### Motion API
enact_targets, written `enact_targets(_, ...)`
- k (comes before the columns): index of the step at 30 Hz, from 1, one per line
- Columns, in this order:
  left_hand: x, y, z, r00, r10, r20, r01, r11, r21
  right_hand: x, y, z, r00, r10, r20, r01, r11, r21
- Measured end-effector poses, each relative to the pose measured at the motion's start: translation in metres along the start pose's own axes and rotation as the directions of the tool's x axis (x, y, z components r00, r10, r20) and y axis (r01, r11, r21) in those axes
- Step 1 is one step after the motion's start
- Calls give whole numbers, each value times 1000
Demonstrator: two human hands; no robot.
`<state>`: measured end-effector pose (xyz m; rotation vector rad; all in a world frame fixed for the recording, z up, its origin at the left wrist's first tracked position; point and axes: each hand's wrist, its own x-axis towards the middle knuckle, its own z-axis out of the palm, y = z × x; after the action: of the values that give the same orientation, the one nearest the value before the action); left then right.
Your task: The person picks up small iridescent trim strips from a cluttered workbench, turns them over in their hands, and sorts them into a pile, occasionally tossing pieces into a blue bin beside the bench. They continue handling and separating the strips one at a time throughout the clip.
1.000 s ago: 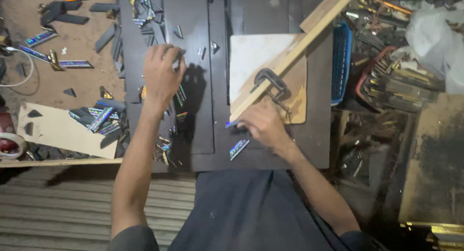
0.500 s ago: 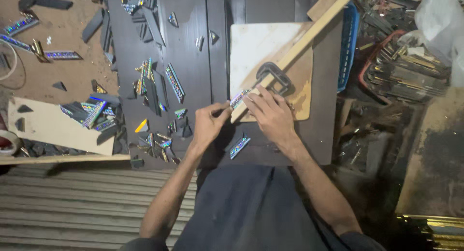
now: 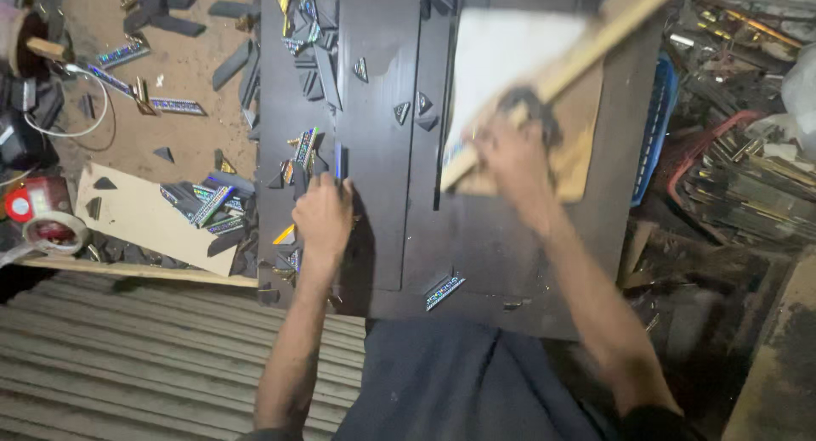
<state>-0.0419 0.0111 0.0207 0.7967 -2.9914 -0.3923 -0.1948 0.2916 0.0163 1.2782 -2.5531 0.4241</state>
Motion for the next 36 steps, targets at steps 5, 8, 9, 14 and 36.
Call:
enact_targets(5,-21,-31,21,979,23,-204,-106,907,-409,-55,-63,-35,993,29,111,-43,991,126)
enact_targets(8,-30,-26,35,978,-27,-208,-113,769,-630,-62,-63,-36,954,59,293,-132,963,235)
enact_targets(9,-33,-21,39,979,-5,-202,-132,739,-660,-64,-63,-34,976,62,211,-123,949,290)
enact_targets(14,-63,6,52,984,-100,148,178,632,-754,-108,-104,-29,996,86,9,-80,884,461)
enact_targets(36,-33,41,-7,953,268,-142,-303,838,-454,-9,15,22,999,25,-33,-31,983,-183)
